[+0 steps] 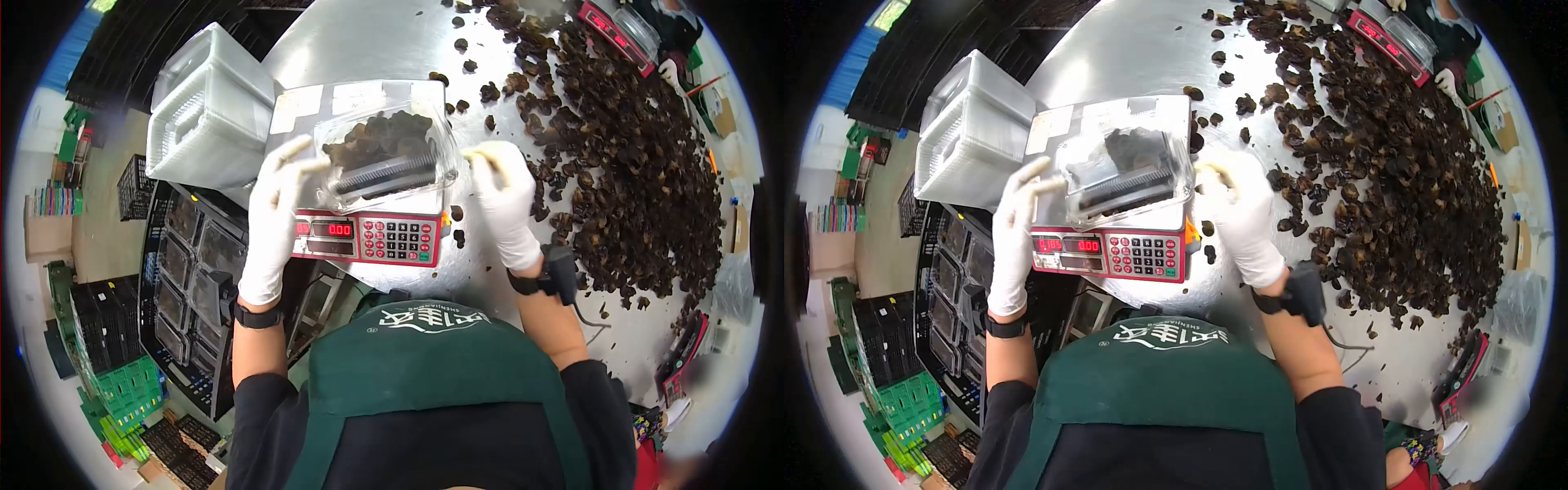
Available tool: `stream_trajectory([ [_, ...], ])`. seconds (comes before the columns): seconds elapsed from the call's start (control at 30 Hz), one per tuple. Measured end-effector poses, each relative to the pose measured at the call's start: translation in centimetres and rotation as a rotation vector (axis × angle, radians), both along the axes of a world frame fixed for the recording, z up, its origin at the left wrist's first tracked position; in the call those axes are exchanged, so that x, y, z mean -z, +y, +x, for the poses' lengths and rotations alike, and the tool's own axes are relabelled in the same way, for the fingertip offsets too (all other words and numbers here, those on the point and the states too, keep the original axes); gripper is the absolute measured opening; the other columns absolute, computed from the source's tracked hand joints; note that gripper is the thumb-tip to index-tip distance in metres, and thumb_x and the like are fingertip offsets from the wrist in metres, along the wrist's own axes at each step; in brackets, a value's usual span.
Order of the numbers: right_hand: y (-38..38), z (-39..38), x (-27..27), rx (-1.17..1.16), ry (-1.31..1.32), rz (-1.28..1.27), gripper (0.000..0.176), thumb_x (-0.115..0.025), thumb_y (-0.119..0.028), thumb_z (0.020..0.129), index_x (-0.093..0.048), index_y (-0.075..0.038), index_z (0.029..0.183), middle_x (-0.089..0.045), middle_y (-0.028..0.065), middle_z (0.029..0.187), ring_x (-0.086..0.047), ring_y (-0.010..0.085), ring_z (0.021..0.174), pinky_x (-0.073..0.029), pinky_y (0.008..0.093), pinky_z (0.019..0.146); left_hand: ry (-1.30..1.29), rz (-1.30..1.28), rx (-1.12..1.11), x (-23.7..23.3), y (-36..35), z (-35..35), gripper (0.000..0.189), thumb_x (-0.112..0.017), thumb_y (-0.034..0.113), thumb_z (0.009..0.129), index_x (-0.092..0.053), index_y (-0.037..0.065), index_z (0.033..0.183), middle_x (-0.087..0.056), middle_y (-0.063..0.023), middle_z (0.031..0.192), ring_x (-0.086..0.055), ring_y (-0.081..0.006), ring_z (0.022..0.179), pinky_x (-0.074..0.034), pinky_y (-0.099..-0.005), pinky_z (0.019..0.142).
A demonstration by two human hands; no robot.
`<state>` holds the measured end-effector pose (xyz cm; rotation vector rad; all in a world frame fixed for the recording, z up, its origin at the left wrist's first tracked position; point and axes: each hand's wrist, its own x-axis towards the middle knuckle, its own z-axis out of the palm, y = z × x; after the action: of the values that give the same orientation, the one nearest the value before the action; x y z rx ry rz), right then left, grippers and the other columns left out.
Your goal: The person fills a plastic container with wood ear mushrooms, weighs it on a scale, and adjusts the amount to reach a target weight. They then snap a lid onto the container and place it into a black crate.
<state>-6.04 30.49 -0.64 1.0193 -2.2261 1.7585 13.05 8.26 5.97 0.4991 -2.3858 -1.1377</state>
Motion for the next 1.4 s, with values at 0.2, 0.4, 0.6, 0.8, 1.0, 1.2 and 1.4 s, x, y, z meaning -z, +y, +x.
stream_trajectory([
  [0.2,0.7,0.2,0.2,-0.445,-0.813,0.100,0.049,-0.047,-0.022,0.104,-0.038,-0.001,0.148,-0.067,0.0061,0.087,-0.057,0.0062,0.065,-0.046,0.0191,0.057,-0.031,0.013,-0.123,3.3,2.2,1.3,0.050,-0.064,0.004,0.090,-0.056,0.013,0.138,-0.056,-0.0058,0.108,-0.057,-0.0133,0.095,-0.050,-0.0262,0.081],
  [0.4,-1.0,-1.0,0.6,-0.550,-0.905,0.083,0.050,-0.047,-0.015,0.101,-0.035,0.003,0.146,-0.068,0.0091,0.080,-0.056,0.0078,0.056,-0.045,0.0197,0.052,-0.073,0.700,-0.046,4.2,2.0,1.2,0.070,-0.054,0.007,0.097,-0.021,0.014,0.158,-0.064,-0.0053,0.082,-0.055,-0.0070,0.060,-0.044,-0.0185,0.054],
  [0.6,1.0,1.3,0.4,-0.492,-0.847,0.104,0.030,-0.048,-0.006,0.095,-0.041,0.000,0.124,-0.070,0.0144,0.081,-0.061,0.0124,0.056,-0.047,0.0218,0.054,0.062,0.637,-0.086,5.5,5.0,2.6,0.073,-0.051,-0.002,0.093,-0.021,0.011,0.158,-0.061,-0.0020,0.086,-0.055,-0.0073,0.072,-0.048,-0.0211,0.066],
  [0.8,4.5,3.9,-0.1,-0.486,-0.862,0.076,0.038,-0.046,0.003,0.092,-0.035,-0.003,0.128,-0.069,0.0182,0.095,-0.063,0.0146,0.065,-0.051,0.0253,0.060,0.137,0.564,-0.088,5.8,8.0,5.4,0.079,-0.057,-0.004,0.090,-0.018,0.006,0.157,-0.059,-0.0008,0.086,-0.056,-0.0087,0.079,-0.047,-0.0240,0.079],
  [1.0,4.8,3.7,-1.2,-0.477,-0.846,0.084,0.040,-0.048,0.003,0.092,-0.035,-0.003,0.129,-0.068,0.0174,0.095,-0.063,0.0158,0.065,-0.052,0.0272,0.062,0.194,0.555,-0.134,5.3,8.9,5.5,0.075,-0.059,-0.004,0.089,-0.024,0.002,0.156,-0.055,0.0014,0.080,-0.049,-0.0055,0.073,-0.042,-0.0194,0.075],
  [1.2,4.3,4.4,-2.3,-0.459,-0.802,0.100,0.036,-0.048,-0.001,0.095,-0.036,-0.003,0.128,-0.068,0.0147,0.081,-0.063,0.0168,0.058,-0.052,0.0284,0.060,0.204,0.614,-0.130,4.8,8.6,6.4,0.075,-0.058,-0.004,0.087,-0.026,0.004,0.154,-0.059,0.0015,0.082,-0.051,-0.0052,0.071,-0.042,-0.0200,0.068],
  [1.4,0.3,5.6,-4.9,-0.549,-0.795,0.088,0.031,-0.046,0.002,0.091,-0.039,0.001,0.121,-0.063,0.0135,0.076,-0.060,0.0151,0.051,-0.048,0.0210,0.048,0.344,0.935,-0.122,3.5,7.2,9.3,0.079,-0.058,-0.003,0.088,-0.021,0.011,0.156,-0.057,-0.0012,0.081,-0.055,-0.0091,0.068,-0.048,-0.0245,0.066],
])
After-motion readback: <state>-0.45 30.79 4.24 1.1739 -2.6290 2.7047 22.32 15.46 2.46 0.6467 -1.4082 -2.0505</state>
